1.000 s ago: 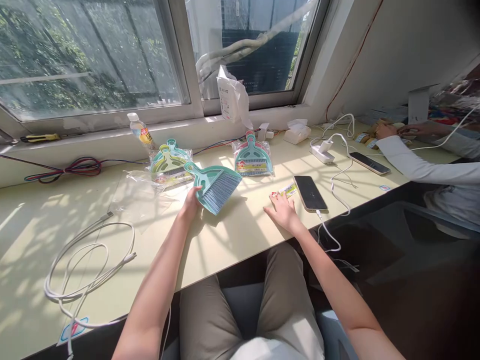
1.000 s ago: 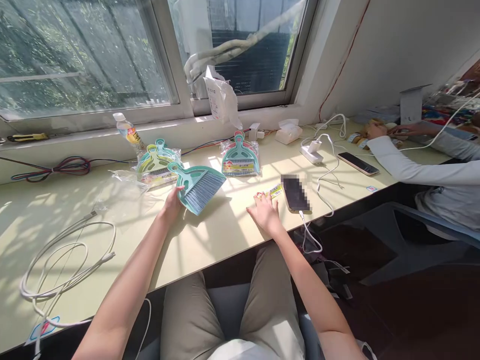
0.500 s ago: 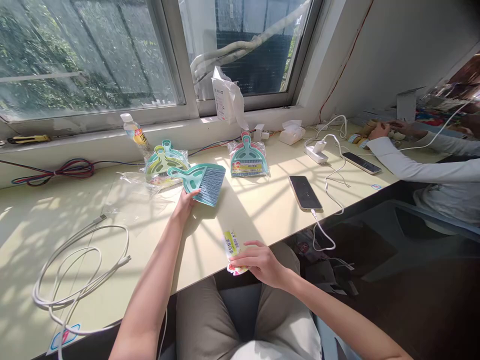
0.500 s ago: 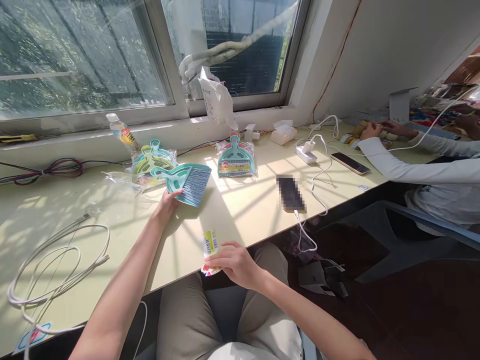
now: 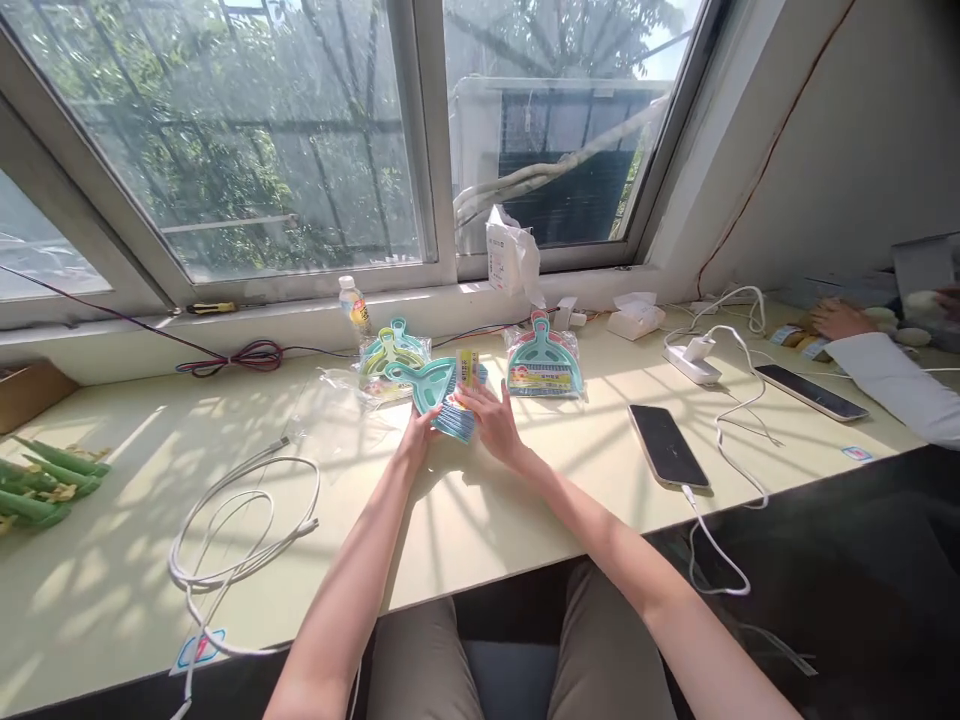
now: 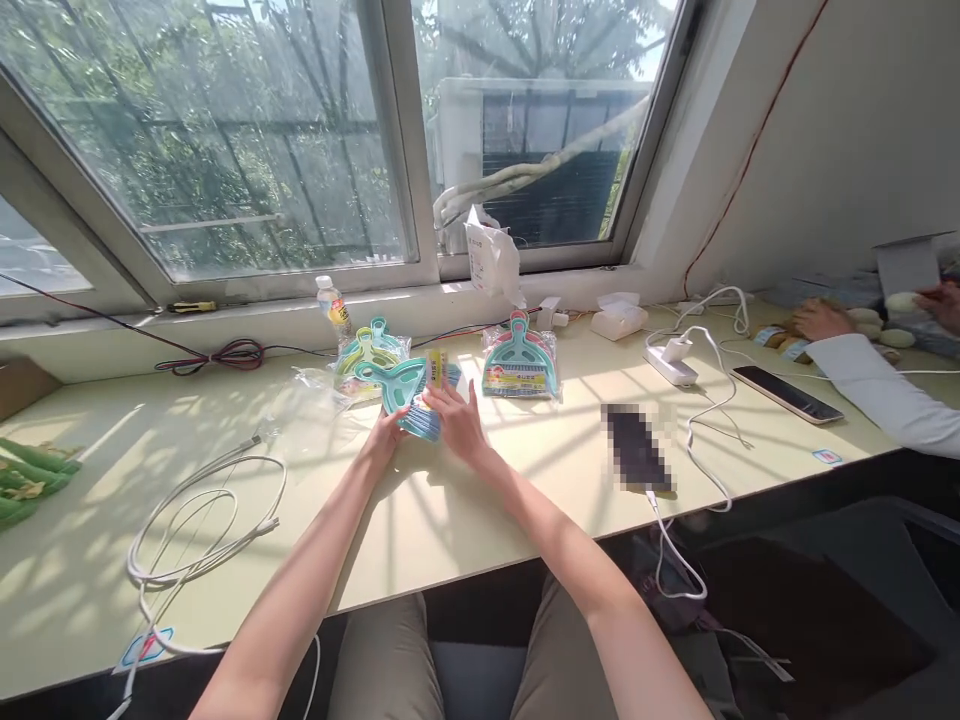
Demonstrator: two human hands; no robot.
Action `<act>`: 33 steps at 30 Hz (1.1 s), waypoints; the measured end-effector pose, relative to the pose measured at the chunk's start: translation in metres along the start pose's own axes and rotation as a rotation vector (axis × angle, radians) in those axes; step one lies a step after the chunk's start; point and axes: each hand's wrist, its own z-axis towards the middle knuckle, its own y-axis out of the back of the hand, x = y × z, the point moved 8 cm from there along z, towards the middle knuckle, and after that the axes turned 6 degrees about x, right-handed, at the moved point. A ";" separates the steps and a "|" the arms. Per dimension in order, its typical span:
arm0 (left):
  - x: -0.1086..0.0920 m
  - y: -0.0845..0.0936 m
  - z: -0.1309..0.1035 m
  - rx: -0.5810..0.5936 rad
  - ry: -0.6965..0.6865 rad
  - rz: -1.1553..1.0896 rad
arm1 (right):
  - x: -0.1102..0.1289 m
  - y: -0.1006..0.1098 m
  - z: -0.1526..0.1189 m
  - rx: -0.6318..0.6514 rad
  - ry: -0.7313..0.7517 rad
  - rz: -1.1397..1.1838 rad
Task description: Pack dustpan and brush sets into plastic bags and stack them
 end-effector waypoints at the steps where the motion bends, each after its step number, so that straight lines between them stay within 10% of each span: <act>1: -0.001 0.000 -0.001 -0.002 -0.004 0.014 | -0.002 -0.017 -0.001 0.064 -0.005 -0.011; 7: -0.006 -0.009 -0.002 0.042 -0.067 0.086 | -0.011 -0.039 -0.011 0.191 0.014 -0.003; 11: -0.006 -0.014 -0.003 0.030 -0.054 0.073 | -0.028 -0.021 -0.011 -0.018 -0.115 0.097; 14: -0.008 -0.019 -0.004 0.040 -0.062 0.064 | -0.057 -0.012 -0.015 -0.252 -0.316 0.360; 19: -0.004 -0.030 -0.008 0.124 -0.016 0.053 | -0.087 -0.047 -0.014 -0.053 -0.540 1.048; 24: -0.006 -0.030 -0.011 0.234 0.037 0.200 | -0.097 -0.044 -0.020 -0.085 -0.608 1.230; 26: -0.015 -0.009 -0.011 0.075 0.059 0.436 | -0.099 -0.039 -0.021 -0.114 -0.589 1.248; 30: -0.069 0.054 -0.030 -0.625 -0.172 1.014 | -0.105 -0.034 -0.025 -0.165 -0.620 1.251; 33: -0.077 0.077 -0.034 -0.727 -0.216 1.307 | -0.103 -0.037 -0.024 -0.147 -0.622 1.235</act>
